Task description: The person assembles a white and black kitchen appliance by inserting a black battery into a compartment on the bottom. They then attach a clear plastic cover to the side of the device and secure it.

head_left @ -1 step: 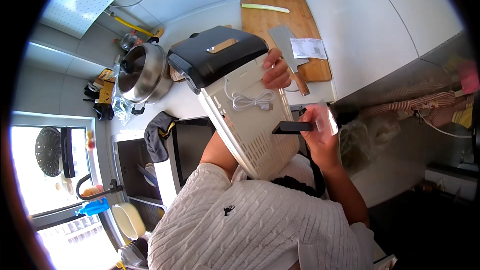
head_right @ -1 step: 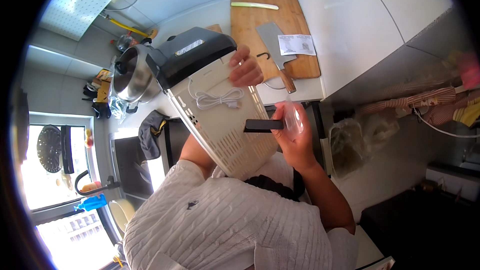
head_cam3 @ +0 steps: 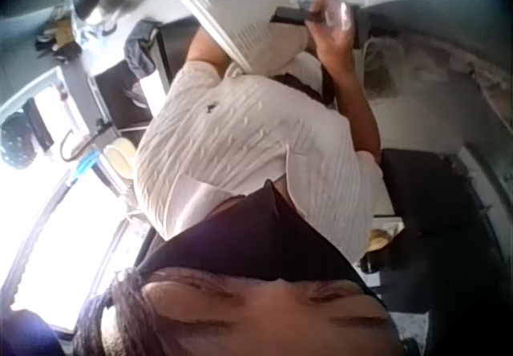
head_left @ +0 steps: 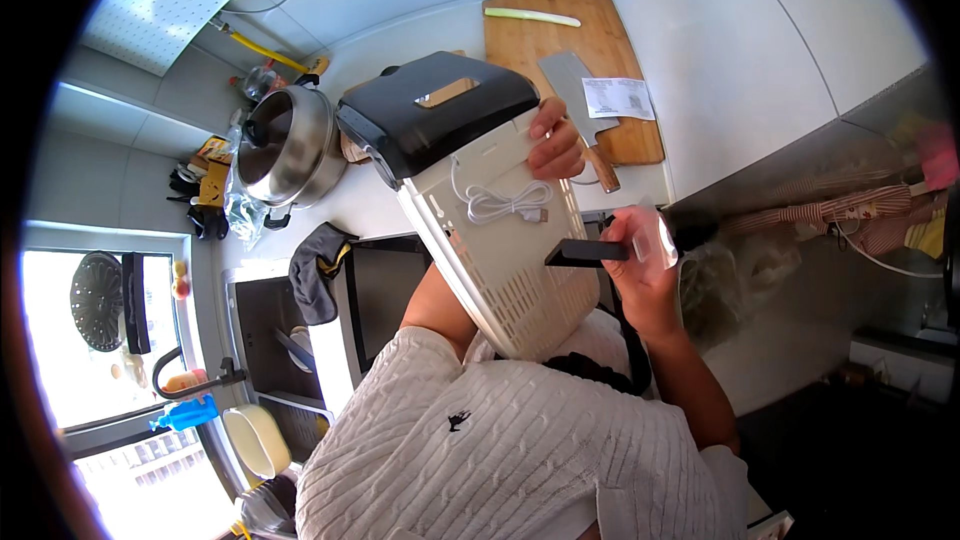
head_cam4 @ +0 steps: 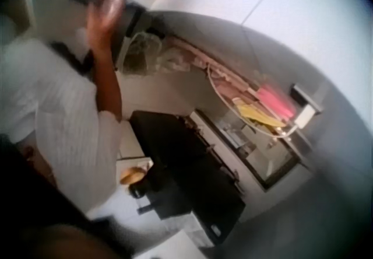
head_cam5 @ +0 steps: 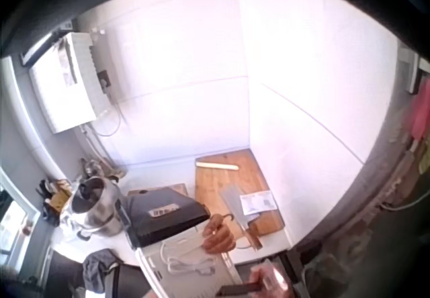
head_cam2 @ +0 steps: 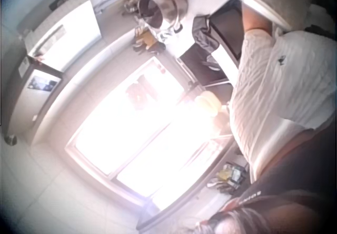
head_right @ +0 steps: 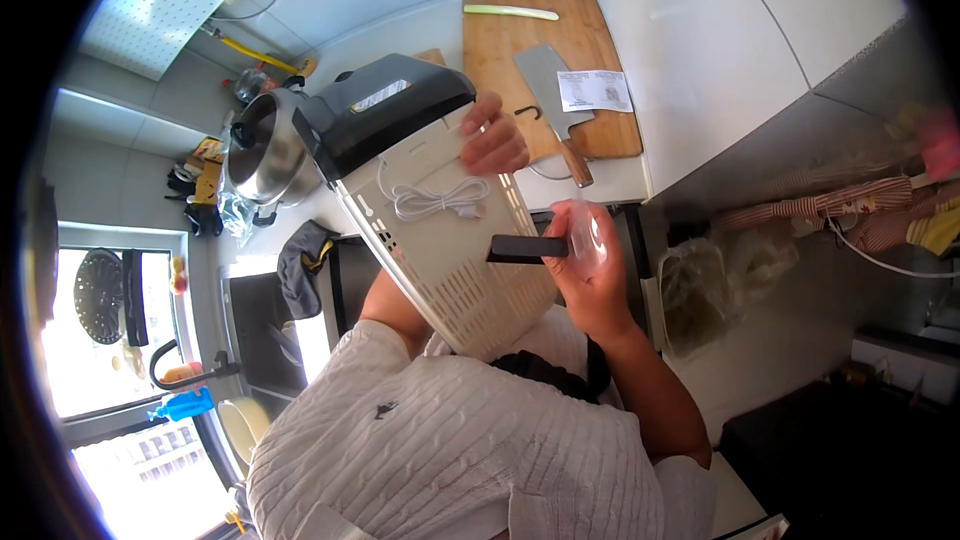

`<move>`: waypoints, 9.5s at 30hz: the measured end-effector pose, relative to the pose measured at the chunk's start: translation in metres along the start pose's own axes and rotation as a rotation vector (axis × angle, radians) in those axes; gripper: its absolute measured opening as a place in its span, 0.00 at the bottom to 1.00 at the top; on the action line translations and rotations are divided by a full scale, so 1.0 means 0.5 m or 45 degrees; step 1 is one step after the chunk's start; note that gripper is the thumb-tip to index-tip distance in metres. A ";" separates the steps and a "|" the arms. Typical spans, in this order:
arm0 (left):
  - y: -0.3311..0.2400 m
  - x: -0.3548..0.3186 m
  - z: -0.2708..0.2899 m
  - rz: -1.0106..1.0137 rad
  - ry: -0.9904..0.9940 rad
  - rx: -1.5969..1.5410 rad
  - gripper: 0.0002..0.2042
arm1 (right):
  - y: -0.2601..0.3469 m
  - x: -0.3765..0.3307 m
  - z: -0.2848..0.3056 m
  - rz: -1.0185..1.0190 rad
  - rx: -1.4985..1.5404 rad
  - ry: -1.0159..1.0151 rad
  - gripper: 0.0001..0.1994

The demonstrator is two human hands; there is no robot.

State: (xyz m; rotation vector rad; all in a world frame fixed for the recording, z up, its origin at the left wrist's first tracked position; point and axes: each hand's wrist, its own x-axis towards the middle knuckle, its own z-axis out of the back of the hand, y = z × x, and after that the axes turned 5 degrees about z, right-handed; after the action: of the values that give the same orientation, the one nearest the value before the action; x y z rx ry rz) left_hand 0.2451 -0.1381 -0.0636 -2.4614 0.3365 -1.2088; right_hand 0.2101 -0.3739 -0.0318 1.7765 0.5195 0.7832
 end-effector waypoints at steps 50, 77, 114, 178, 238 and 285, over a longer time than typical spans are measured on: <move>0.007 -0.255 0.051 -1.010 -0.262 -0.298 0.03 | -0.105 -0.062 0.014 -0.596 0.266 -0.244 0.18; 0.017 -0.291 0.056 -0.543 -0.319 -0.219 0.04 | -0.121 -0.106 0.073 -1.067 1.147 0.055 0.15; -0.039 -0.063 -0.043 -0.079 -0.324 0.315 0.16 | 0.040 0.183 -0.107 0.198 0.274 0.160 0.14; -0.140 -0.180 -0.248 -0.420 -1.169 1.207 0.24 | -0.081 0.214 -0.088 0.313 -0.190 -0.077 0.20; -0.027 -0.118 -0.224 0.001 -1.953 1.741 0.15 | -0.171 0.127 -0.080 -0.224 0.681 -0.204 0.19; -0.042 -0.123 -0.274 0.014 -1.984 1.561 0.24 | -0.308 0.186 -0.098 -0.669 0.647 -0.065 0.18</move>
State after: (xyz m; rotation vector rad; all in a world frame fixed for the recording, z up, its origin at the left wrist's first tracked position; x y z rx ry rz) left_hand 0.0999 -0.1273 -0.0212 -1.5159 -0.6320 0.6378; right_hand 0.2428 -0.2280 -0.1430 1.9737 1.1704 0.2442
